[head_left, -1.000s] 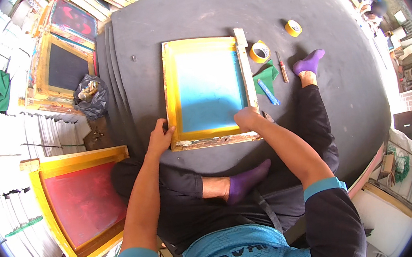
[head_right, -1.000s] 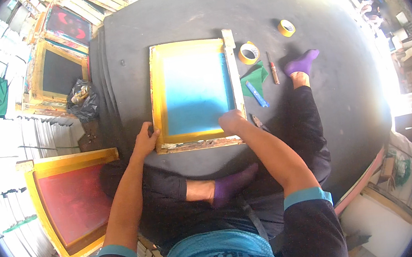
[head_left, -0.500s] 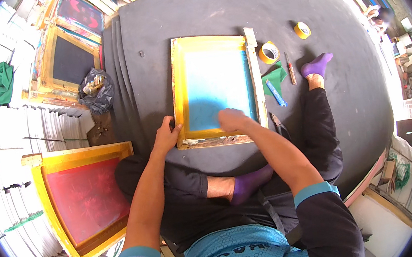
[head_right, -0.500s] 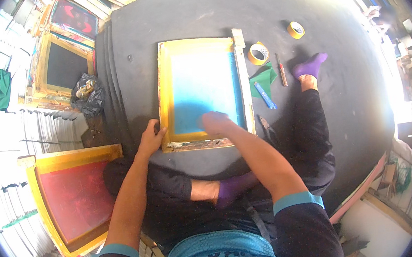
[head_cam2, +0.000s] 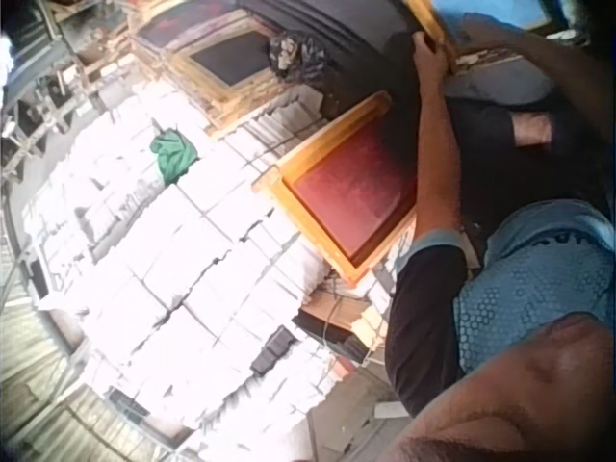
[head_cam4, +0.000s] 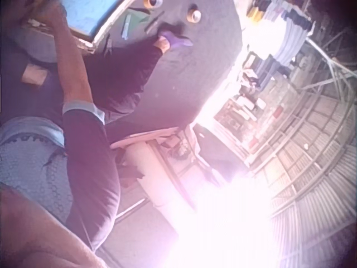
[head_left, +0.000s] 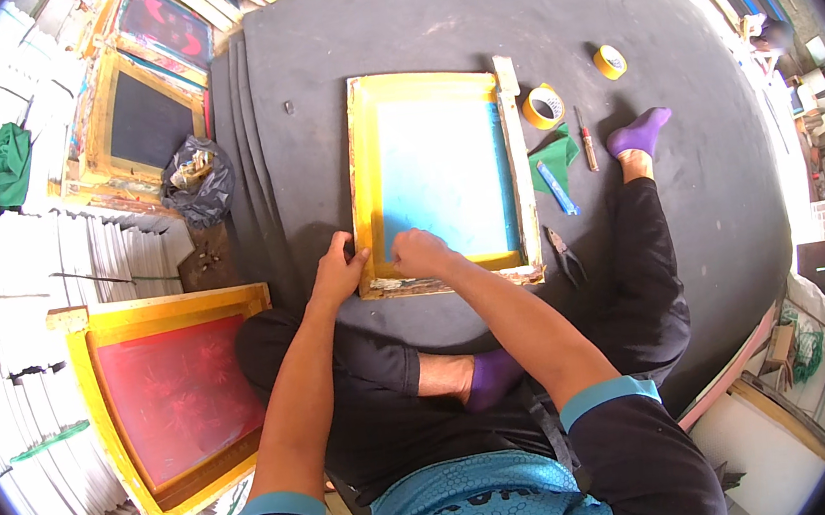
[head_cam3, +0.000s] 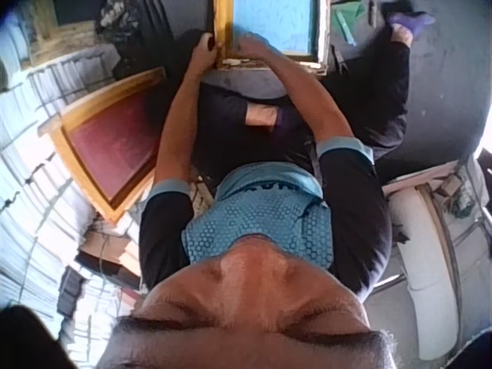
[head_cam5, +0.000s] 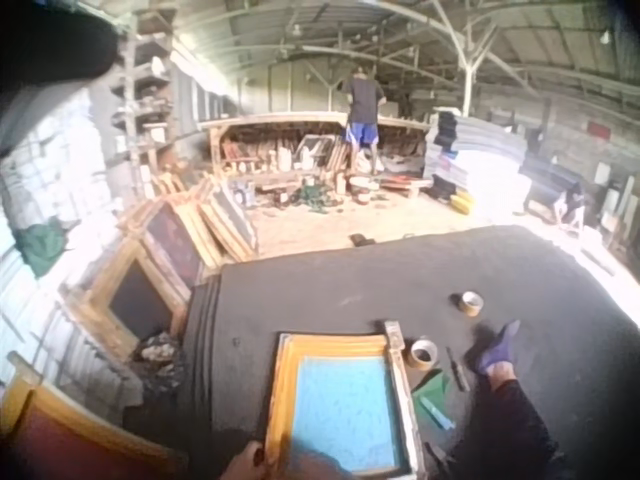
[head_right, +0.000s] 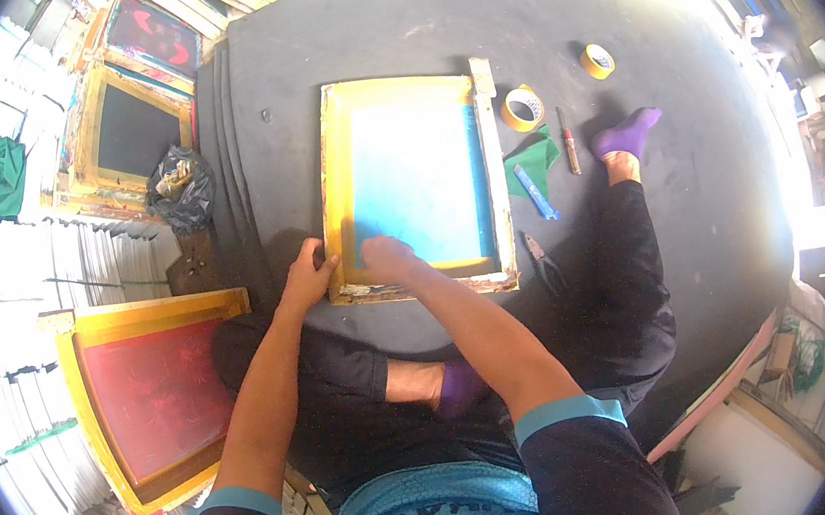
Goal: The person sits on the floor and applies yellow masking tape to the edges of a wooden screen printing frame. They use a utility knife to cut the tape and smooth it down along the frame's perimeter.
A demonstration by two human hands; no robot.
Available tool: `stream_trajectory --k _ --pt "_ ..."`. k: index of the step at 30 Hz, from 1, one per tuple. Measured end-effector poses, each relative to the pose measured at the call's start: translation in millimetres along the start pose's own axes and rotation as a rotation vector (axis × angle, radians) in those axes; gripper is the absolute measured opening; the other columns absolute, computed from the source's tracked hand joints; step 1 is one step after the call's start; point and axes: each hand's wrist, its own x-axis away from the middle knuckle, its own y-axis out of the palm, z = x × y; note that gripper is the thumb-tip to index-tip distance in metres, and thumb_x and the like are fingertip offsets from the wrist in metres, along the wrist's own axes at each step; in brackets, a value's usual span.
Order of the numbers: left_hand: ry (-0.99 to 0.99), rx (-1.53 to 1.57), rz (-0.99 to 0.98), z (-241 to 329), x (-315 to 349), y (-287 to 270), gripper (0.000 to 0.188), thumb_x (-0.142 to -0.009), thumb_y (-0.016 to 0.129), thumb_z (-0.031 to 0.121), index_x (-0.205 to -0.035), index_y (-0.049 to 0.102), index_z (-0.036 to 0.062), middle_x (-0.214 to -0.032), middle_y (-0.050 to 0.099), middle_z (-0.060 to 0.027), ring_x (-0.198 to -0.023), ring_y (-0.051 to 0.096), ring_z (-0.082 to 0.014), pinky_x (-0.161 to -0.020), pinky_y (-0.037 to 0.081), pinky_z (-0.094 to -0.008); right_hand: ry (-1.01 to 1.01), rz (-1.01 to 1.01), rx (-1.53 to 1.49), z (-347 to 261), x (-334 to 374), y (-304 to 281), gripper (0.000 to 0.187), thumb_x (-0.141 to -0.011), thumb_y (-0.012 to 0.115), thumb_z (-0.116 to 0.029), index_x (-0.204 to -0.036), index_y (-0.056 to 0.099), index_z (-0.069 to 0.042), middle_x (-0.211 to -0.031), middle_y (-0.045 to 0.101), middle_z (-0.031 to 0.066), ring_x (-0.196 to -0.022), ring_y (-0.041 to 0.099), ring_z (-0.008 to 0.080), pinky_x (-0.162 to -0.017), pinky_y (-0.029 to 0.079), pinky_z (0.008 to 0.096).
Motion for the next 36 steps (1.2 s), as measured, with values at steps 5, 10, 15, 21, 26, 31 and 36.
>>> stream_trajectory --k 5,10,15,21,26,31,36 --pt "0.022 -0.005 0.025 -4.1 5.4 -4.3 0.047 -0.097 0.074 0.035 -0.131 0.056 0.0067 -0.092 0.073 -0.0197 -0.09 0.073 -0.0376 -0.08 0.055 -0.0468 0.054 -0.125 -0.042 24.5 31.9 -19.0 0.023 -0.084 0.069 -0.021 -0.096 0.08 -0.005 -0.096 0.077 0.0219 -0.093 0.075 0.0392 -0.083 0.059 0.0505" --pt "0.045 -0.046 0.028 -10.1 6.9 -7.2 0.051 -0.097 0.074 0.039 -0.132 0.056 0.0055 -0.097 0.074 -0.0223 -0.095 0.073 -0.0412 -0.082 0.055 -0.0487 0.286 -0.069 0.189 67.0 95.5 -65.3 0.024 -0.086 0.07 -0.024 -0.097 0.078 -0.004 -0.105 0.077 0.0214 -0.1 0.074 0.0387 -0.089 0.059 0.0512" --pt "-0.007 -0.336 0.065 6.2 25.7 -0.2 0.06 -0.095 0.072 0.049 -0.132 0.055 0.0057 -0.108 0.074 -0.0265 -0.102 0.072 -0.047 -0.088 0.057 -0.0534 0.424 0.529 0.163 101.5 153.0 -74.3 0.045 -0.087 0.077 -0.021 -0.127 0.062 -0.005 -0.117 0.071 0.0245 -0.106 0.07 0.0458 -0.097 0.055 0.0545" --pt "-0.055 -0.468 0.019 21.6 20.6 -5.5 0.058 -0.096 0.071 0.047 -0.132 0.054 0.0054 -0.114 0.074 -0.0254 -0.11 0.071 -0.046 -0.091 0.057 -0.0552 0.559 0.594 -0.124 111.2 154.3 -50.3 0.071 -0.086 0.078 -0.017 -0.148 0.044 -0.011 -0.117 0.068 0.0291 -0.108 0.068 0.0498 -0.097 0.054 0.0561" --pt "-0.084 -0.448 0.235 12.3 -3.8 -37.6 0.058 -0.095 0.073 0.043 -0.139 0.058 0.0072 -0.116 0.075 -0.022 -0.111 0.071 -0.0441 -0.093 0.056 -0.0544 0.518 0.516 -0.135 60.2 134.7 -41.0 0.071 -0.088 0.076 -0.018 -0.152 0.048 -0.019 -0.115 0.068 0.0291 -0.106 0.069 0.0501 -0.095 0.055 0.0573" --pt "-0.201 0.067 0.604 -25.3 -26.3 -43.7 0.063 -0.093 0.08 0.033 -0.142 0.058 0.001 -0.127 0.069 -0.0249 -0.12 0.066 -0.0406 -0.104 0.051 -0.0488 0.417 0.572 -0.231 44.3 118.1 -23.2 0.056 -0.093 0.069 -0.019 -0.147 0.054 -0.018 -0.116 0.068 0.0261 -0.106 0.069 0.0496 -0.094 0.056 0.0567" --pt "-0.407 0.413 0.79 -32.8 -4.7 -2.9 0.086 -0.095 0.08 0.032 -0.154 0.03 -0.0039 -0.126 0.058 -0.0226 -0.112 0.064 -0.0319 -0.097 0.053 -0.0442 0.171 0.592 0.125 78.4 118.7 -46.9 0.06 -0.09 0.061 -0.008 -0.149 0.055 -0.022 -0.143 0.059 0.0235 -0.107 0.067 0.0423 -0.09 0.059 0.051"
